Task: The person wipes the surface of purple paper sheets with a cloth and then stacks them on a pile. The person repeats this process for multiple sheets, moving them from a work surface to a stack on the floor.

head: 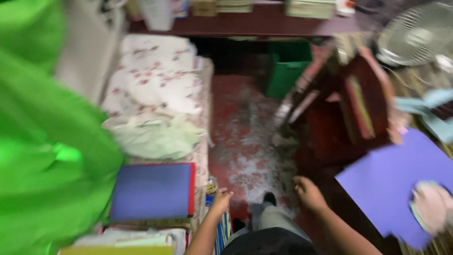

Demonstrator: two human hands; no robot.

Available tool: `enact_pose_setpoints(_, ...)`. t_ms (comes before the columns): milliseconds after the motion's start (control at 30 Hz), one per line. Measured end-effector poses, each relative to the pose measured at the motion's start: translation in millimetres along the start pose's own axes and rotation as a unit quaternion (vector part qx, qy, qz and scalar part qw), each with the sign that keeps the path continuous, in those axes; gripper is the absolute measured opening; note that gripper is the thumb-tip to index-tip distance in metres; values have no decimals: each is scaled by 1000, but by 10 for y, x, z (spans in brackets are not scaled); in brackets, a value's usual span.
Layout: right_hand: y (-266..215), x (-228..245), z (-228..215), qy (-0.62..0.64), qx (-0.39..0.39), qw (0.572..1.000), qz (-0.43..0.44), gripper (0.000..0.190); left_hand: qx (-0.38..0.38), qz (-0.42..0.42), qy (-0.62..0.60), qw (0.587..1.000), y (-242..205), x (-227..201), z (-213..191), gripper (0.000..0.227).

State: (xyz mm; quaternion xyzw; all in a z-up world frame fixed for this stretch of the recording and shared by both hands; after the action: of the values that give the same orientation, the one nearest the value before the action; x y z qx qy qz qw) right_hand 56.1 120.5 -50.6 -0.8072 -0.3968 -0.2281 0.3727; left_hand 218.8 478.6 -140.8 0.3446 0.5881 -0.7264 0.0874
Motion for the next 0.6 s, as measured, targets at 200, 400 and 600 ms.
enact_pose_setpoints(200, -757, -18, -1155, -88, -318, 944, 12, 33, 75, 79, 125, 986, 290, 113, 646, 57)
enact_pose_setpoints(400, -1121, -1026, -1984, -188, -483, 848, 115, 68, 93, 88, 220, 967, 256, 51, 1634, 49)
enact_pose_setpoints(600, -1148, -2021, -2326, -72, -383, 883, 261, 64, 211, 94, 163, 959, 49, 215, 3001, 62)
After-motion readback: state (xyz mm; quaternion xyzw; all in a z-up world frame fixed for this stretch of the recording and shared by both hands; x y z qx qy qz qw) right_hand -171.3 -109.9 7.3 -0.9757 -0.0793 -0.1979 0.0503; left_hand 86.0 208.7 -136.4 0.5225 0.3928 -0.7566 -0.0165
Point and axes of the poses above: each hand's wrist, its own y-axis towards the middle knuckle, its own z-axis out of the palm, x = y × z, the point moved 1 cm from there along y, towards the middle knuckle, and after that the axes turned 5 degrees about x, right-handed, at the moved point
